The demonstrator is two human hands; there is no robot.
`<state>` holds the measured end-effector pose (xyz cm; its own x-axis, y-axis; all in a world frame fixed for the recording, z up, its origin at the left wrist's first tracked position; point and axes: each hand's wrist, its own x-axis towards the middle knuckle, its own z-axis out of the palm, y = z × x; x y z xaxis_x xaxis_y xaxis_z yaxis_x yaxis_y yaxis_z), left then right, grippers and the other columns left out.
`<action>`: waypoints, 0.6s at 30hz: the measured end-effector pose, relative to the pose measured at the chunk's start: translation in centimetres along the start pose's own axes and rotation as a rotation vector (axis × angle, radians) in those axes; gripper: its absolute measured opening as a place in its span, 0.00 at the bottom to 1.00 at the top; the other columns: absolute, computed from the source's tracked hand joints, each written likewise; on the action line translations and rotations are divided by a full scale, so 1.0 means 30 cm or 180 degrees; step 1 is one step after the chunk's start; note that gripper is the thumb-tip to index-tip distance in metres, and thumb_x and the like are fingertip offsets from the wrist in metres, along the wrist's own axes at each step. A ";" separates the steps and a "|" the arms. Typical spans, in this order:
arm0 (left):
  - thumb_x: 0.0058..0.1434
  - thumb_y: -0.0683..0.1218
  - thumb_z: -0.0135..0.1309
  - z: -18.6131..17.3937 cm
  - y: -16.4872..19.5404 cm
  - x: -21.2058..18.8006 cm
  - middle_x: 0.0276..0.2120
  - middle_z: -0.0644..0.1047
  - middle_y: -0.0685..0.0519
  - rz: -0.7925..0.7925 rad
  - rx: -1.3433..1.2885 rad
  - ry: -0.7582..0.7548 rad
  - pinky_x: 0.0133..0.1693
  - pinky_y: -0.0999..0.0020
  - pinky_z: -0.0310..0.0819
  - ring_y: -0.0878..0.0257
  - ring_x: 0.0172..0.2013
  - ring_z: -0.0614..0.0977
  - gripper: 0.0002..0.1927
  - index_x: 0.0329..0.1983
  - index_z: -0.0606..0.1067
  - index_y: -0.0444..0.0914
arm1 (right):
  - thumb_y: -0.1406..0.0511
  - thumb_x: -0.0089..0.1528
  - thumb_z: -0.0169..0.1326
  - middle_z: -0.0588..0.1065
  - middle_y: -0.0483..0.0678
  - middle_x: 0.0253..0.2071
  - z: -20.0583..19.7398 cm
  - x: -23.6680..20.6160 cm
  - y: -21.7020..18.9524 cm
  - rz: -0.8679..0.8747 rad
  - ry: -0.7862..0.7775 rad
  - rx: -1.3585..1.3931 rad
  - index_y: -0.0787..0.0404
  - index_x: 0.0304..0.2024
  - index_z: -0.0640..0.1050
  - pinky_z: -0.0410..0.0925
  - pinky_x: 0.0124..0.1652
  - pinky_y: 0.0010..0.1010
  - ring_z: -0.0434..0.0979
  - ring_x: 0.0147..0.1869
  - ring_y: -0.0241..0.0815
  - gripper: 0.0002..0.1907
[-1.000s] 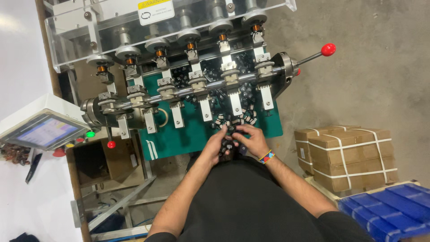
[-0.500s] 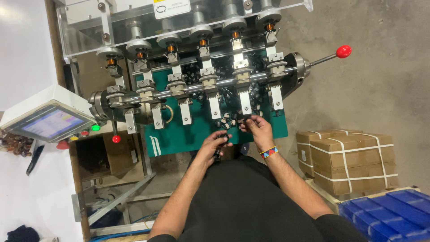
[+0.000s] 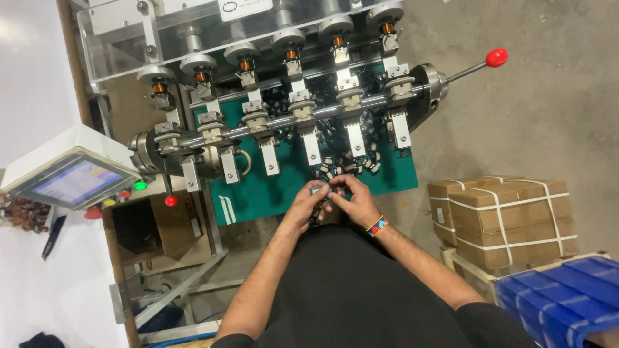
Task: The person sits at an industrial coil-winding machine, fitting small copper-wound components onto the machine's stations and adjusting them by hand. They handle components one at a time, reposition items on the green work plate, and use scissors to trim material on the machine near the end.
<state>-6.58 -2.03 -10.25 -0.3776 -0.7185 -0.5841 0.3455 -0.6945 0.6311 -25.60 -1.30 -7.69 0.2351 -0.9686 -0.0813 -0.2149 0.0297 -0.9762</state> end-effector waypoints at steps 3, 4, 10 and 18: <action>0.66 0.53 0.59 -0.016 0.018 -0.016 0.29 0.77 0.51 0.0183 0.0404 0.0359 0.18 0.75 0.68 0.70 0.19 0.75 0.19 0.48 0.70 0.35 | 0.63 0.62 0.63 0.76 0.48 0.51 0.023 -0.018 0.004 0.0078 -0.0089 -0.0005 0.62 0.59 0.76 0.73 0.47 0.28 0.77 0.51 0.37 0.24; 0.67 0.54 0.58 -0.022 0.025 -0.023 0.28 0.77 0.52 0.0124 0.0453 0.0365 0.17 0.75 0.67 0.70 0.19 0.74 0.19 0.48 0.70 0.35 | 0.63 0.63 0.61 0.75 0.48 0.51 0.026 -0.024 0.011 0.0154 -0.0205 -0.0027 0.62 0.60 0.75 0.73 0.46 0.27 0.77 0.51 0.36 0.23; 0.68 0.56 0.54 -0.062 0.054 -0.043 0.31 0.76 0.52 -0.0040 0.0398 0.0347 0.17 0.75 0.67 0.69 0.18 0.75 0.21 0.53 0.68 0.36 | 0.64 0.62 0.64 0.79 0.44 0.48 0.081 0.004 0.055 0.0666 -0.0137 0.0338 0.64 0.57 0.78 0.73 0.45 0.27 0.78 0.46 0.34 0.22; 0.58 0.44 0.55 -0.186 0.003 -0.071 0.45 0.81 0.43 0.0636 0.2120 0.1141 0.20 0.60 0.74 0.56 0.22 0.80 0.25 0.56 0.62 0.34 | 0.65 0.63 0.59 0.82 0.47 0.42 0.128 0.132 0.010 0.1061 0.0665 0.1777 0.64 0.53 0.75 0.74 0.44 0.27 0.81 0.42 0.34 0.17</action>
<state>-0.96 -0.78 -11.80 -0.0227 -0.8743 -0.4848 -0.2535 -0.4640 0.8488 -21.08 -4.16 -9.08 0.0413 -0.9112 -0.4099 0.2904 0.4035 -0.8677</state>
